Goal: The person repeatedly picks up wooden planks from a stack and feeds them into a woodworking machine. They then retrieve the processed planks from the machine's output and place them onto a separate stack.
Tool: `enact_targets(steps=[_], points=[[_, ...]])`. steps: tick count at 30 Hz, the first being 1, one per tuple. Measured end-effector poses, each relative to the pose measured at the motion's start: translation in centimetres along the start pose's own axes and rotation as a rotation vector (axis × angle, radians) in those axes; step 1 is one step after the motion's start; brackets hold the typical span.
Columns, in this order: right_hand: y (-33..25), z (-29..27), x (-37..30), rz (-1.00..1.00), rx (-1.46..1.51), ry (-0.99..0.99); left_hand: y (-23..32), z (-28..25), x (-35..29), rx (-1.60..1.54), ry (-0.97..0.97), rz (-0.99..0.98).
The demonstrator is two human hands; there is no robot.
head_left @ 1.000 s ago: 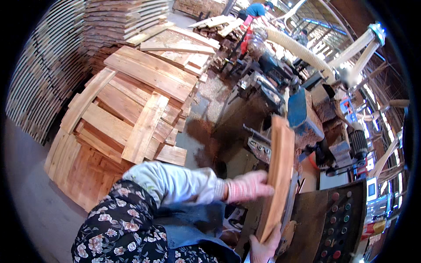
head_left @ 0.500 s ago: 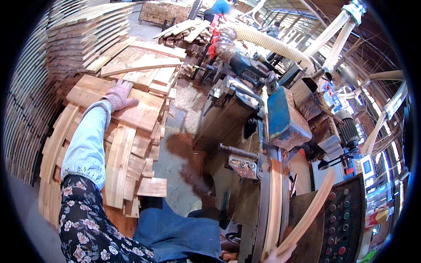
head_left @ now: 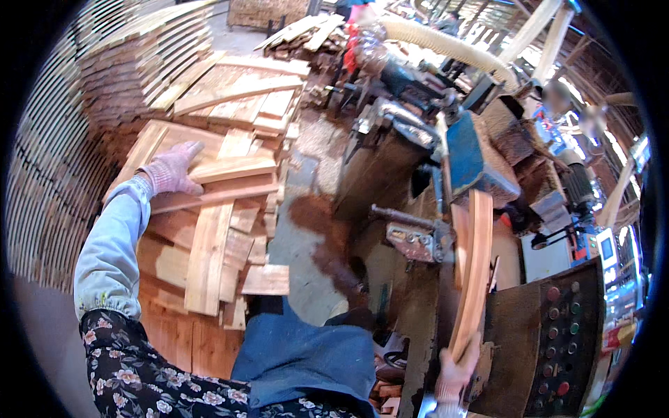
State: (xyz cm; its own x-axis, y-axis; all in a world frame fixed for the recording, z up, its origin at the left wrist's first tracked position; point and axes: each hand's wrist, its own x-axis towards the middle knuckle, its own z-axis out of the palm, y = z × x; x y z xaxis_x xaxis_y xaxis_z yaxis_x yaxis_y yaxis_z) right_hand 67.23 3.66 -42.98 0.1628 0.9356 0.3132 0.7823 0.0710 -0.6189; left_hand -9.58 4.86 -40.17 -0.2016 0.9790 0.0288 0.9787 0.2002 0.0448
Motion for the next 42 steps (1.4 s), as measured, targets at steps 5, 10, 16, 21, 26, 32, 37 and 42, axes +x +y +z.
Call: enact_targets(steps=[5,10,16,21,26,32,37,42], points=[[1.9,-9.1,-12.1,-0.089,-0.533,-0.208,1.1,0.5,-6.3,0.002,-0.212,-0.188],[3.1,-8.6,-9.6,-0.353,-0.628,-0.146,4.6,-0.6,-8.8,0.023,-0.242,-0.363],[4.2,-1.0,2.8,-0.386,-0.535,-0.146,7.8,-1.4,-10.1,-0.475,-0.026,-0.493],[-0.3,4.3,11.8,-0.375,-0.501,-0.187,19.3,-2.2,-8.4,-1.571,-0.059,-0.216],[-7.6,5.1,8.4,-0.234,0.425,-0.574,34.8,-0.1,-3.9,-2.025,-0.037,-0.129],[-9.6,-2.6,-1.6,0.074,0.536,-0.603,51.5,2.0,-3.7,-2.066,-0.146,0.235],[-2.1,-10.4,-11.8,0.11,-0.489,-0.275,42.7,-0.5,-3.5,-1.063,0.062,0.303],[-1.4,-10.8,-15.3,-0.067,-0.609,-0.091,24.4,3.9,-2.0,-0.523,-0.017,-0.155]])
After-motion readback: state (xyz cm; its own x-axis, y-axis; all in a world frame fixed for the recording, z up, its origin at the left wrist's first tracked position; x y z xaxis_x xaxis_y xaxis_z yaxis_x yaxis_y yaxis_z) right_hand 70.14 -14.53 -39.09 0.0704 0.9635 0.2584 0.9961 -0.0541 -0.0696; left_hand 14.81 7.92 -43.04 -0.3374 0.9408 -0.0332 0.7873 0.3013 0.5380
